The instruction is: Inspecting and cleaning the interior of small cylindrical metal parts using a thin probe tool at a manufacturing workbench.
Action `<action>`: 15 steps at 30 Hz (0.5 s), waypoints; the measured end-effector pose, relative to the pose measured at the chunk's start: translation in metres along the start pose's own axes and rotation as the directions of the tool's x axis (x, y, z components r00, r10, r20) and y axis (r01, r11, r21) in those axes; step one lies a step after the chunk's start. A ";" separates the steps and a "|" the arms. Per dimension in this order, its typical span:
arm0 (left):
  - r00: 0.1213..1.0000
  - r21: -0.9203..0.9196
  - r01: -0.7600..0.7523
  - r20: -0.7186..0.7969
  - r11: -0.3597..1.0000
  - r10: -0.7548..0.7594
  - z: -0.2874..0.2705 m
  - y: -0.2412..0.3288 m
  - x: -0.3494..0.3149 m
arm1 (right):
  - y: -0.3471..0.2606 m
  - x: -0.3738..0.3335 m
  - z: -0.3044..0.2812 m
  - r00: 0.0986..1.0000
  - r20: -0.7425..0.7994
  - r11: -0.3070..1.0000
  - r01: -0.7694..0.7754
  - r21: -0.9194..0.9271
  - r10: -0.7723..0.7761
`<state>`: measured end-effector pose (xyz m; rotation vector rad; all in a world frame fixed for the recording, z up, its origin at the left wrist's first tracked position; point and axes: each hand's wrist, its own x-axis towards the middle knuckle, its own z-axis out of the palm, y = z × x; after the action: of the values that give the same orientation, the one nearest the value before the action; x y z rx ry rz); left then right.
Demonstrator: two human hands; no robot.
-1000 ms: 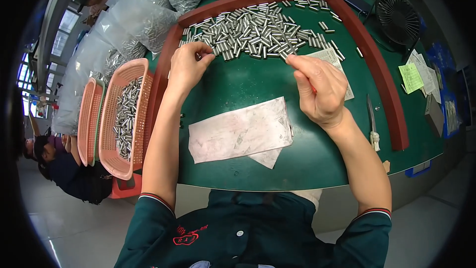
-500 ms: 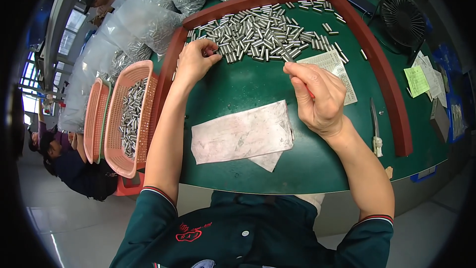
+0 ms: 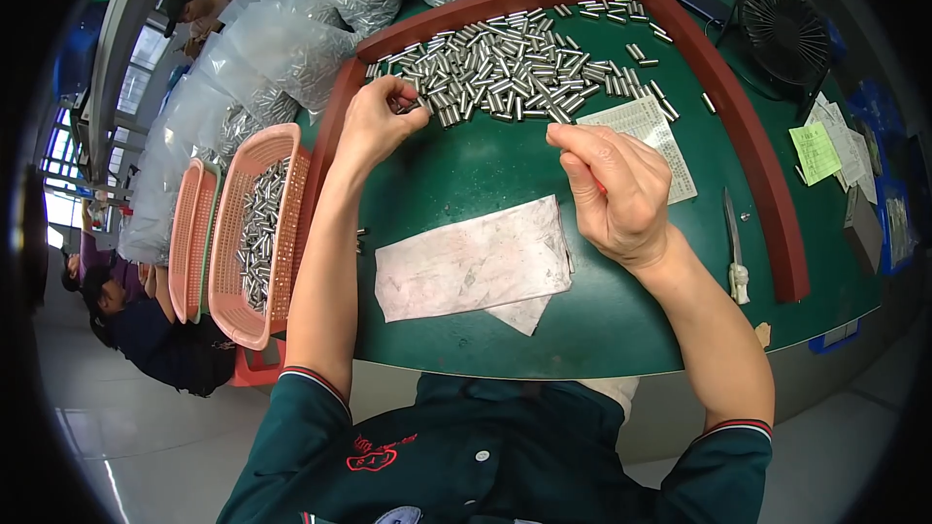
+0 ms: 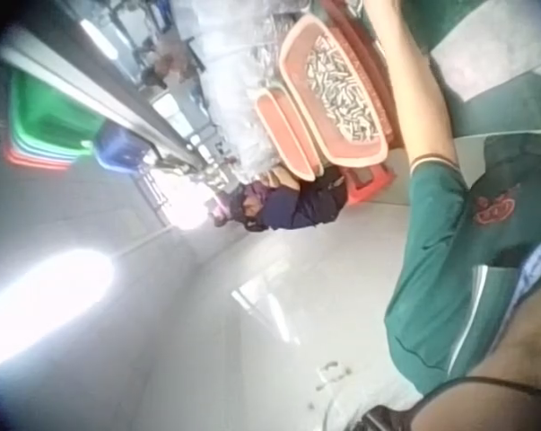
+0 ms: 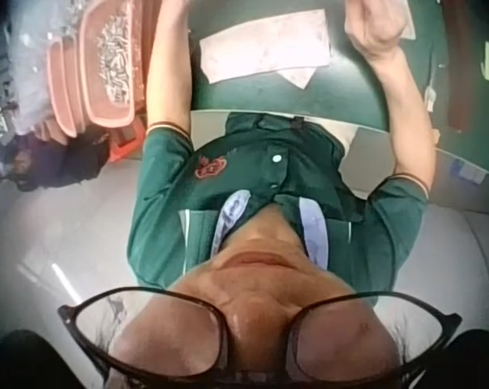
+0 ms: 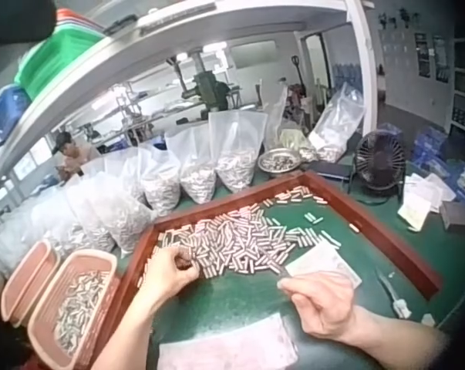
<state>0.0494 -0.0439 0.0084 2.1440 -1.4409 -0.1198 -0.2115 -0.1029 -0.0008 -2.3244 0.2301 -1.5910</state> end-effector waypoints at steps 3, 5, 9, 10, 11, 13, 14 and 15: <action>0.986 -0.412 0.154 0.116 0.898 -0.116 -0.013 -0.003 -0.012 | 0.001 0.000 0.000 1.000 0.004 1.000 -0.004 -0.006 0.004; 0.939 -0.716 0.339 0.302 0.611 -0.166 -0.024 0.003 -0.026 | 0.001 -0.001 0.000 1.000 0.024 1.000 -0.019 -0.011 0.019; 0.905 -0.873 0.424 0.396 0.243 -0.156 -0.019 -0.004 -0.050 | -0.001 -0.001 0.004 0.998 0.029 0.998 -0.057 0.014 0.057; 0.897 -0.881 0.438 0.415 0.178 -0.151 -0.018 -0.004 -0.055 | -0.003 -0.001 0.006 0.996 0.015 0.995 -0.092 0.038 0.091; 0.879 -0.874 0.469 0.448 0.128 -0.165 -0.018 0.001 -0.059 | -0.004 0.000 0.007 0.992 0.006 0.990 -0.127 0.061 0.127; 0.858 -0.860 0.505 0.491 0.074 -0.153 -0.015 0.004 -0.063 | -0.010 0.006 0.011 0.990 -0.016 0.985 -0.137 0.105 0.139; 0.867 -0.868 0.493 0.483 0.067 -0.124 -0.013 0.003 -0.066 | -0.013 0.010 0.013 0.987 -0.046 0.976 -0.144 0.161 0.153; 0.880 -0.876 0.473 0.462 0.100 -0.113 -0.012 0.003 -0.068 | -0.016 0.016 0.013 0.987 -0.040 0.976 -0.145 0.162 0.154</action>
<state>0.0229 0.0199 0.0044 1.1616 -0.5504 -1.2447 -0.1939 -0.0910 0.0142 -2.0965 0.2734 -1.5390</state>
